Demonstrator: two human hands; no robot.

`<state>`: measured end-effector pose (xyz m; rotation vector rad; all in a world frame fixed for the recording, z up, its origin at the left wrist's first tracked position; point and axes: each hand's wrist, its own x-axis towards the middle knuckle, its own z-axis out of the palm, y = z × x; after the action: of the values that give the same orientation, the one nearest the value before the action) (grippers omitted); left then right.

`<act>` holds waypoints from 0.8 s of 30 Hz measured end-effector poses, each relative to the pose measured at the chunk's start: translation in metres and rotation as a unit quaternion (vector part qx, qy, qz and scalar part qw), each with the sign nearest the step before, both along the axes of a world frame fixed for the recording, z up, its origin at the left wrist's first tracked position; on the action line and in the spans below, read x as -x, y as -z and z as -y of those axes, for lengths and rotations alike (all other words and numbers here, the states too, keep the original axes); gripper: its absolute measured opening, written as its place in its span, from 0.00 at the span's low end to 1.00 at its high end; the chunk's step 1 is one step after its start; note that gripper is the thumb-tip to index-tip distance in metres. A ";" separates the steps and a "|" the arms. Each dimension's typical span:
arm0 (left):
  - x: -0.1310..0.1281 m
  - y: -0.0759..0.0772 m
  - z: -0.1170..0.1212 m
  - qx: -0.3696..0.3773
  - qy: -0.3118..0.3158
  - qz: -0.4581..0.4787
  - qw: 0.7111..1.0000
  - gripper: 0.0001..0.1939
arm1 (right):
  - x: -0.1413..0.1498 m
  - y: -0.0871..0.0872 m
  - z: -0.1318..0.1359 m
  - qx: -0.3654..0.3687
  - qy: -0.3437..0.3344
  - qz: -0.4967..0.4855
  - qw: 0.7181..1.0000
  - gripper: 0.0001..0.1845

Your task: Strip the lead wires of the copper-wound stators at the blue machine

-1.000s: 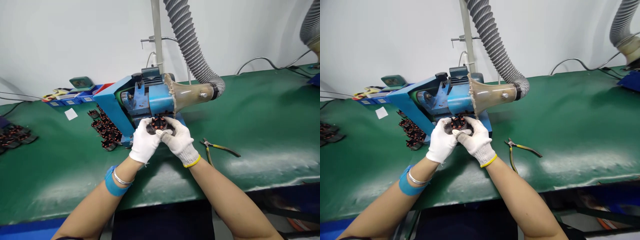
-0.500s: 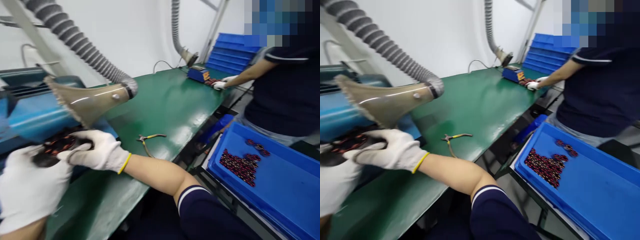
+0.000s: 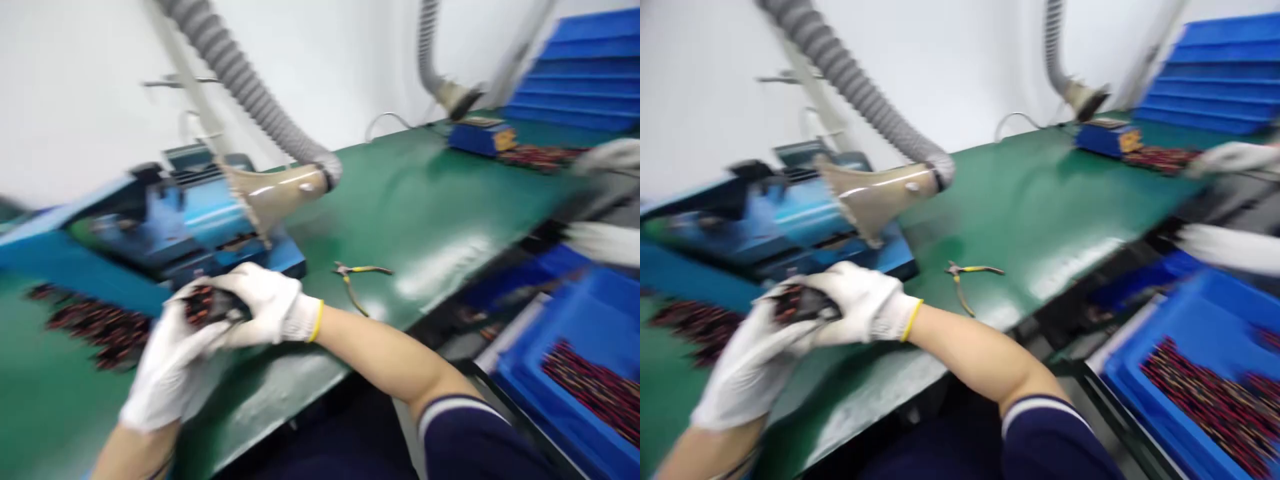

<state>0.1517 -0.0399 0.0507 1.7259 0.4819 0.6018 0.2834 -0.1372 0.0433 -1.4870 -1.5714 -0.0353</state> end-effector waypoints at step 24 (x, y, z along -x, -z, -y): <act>0.002 0.022 -0.015 -0.090 -0.041 0.092 0.991 0.29 | 0.017 0.014 -0.006 0.108 -0.003 -0.282 0.953 0.19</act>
<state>0.1493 -0.0250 0.0287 1.8064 0.3775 0.8781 0.2663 -0.1315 0.0295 -1.4856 -1.1352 0.5371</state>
